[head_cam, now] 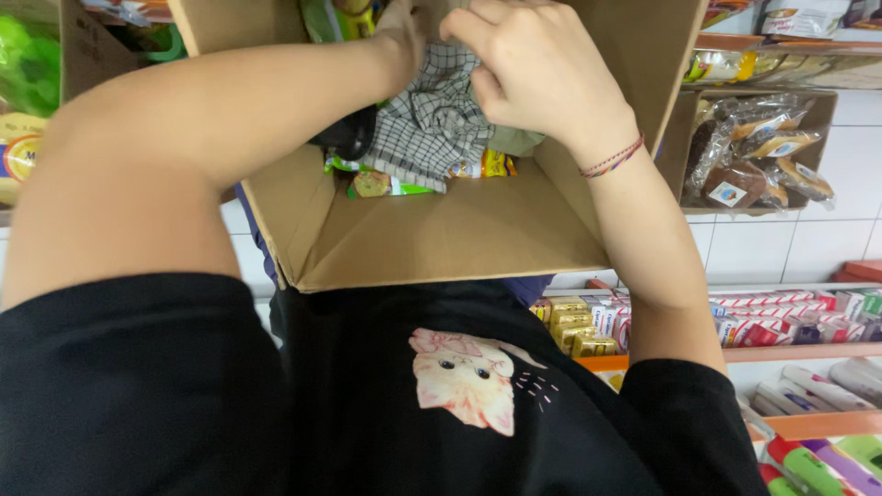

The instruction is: The person takes instant noodle packets from a cardboard box, wipes them with a cloth, and organizes them onto store shelves. They also scan individual packets with a handheld barcode scanner before placing them.

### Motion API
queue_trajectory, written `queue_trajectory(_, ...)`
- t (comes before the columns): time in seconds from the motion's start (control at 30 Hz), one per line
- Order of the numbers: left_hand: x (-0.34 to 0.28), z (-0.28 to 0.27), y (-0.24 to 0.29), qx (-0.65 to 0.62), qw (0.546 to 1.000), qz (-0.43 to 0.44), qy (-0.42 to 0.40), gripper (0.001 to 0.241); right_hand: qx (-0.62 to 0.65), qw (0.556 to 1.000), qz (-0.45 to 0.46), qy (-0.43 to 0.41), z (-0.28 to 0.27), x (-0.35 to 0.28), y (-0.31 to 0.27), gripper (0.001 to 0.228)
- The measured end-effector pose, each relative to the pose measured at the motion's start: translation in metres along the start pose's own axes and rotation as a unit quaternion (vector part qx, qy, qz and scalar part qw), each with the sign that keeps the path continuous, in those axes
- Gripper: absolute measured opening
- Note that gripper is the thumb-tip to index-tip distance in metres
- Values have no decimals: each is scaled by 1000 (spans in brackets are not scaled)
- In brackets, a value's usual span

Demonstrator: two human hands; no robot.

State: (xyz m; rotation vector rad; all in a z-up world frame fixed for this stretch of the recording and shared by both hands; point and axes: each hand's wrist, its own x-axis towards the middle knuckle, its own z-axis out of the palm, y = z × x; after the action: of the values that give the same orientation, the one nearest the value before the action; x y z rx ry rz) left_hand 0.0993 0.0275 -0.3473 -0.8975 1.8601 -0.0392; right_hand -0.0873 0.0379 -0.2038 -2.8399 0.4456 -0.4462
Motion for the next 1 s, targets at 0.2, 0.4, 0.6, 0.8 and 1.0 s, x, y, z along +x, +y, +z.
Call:
queue_trajectory(0.2,-26,-12,14,2,999,-33,42,33,-3,1000,2,5,5,2,1,30)
queue_trajectory(0.4,-106,-28,8,-85,976,-54,193,17,144,988,56,-28,-9,2,1,25)
queue_trajectory(0.6,-214,-29,-2,-111,818,-100,555,15,221,935,257,-103,-51,-54,-7,31)
queue_trajectory(0.8,-247,-49,1,-80,694,29,715,15,624,701,344,-26,-16,-130,-6,61)
queue_trajectory(1.0,-203,-72,26,-57,612,125,779,11,749,522,309,268,13,-166,-68,57)
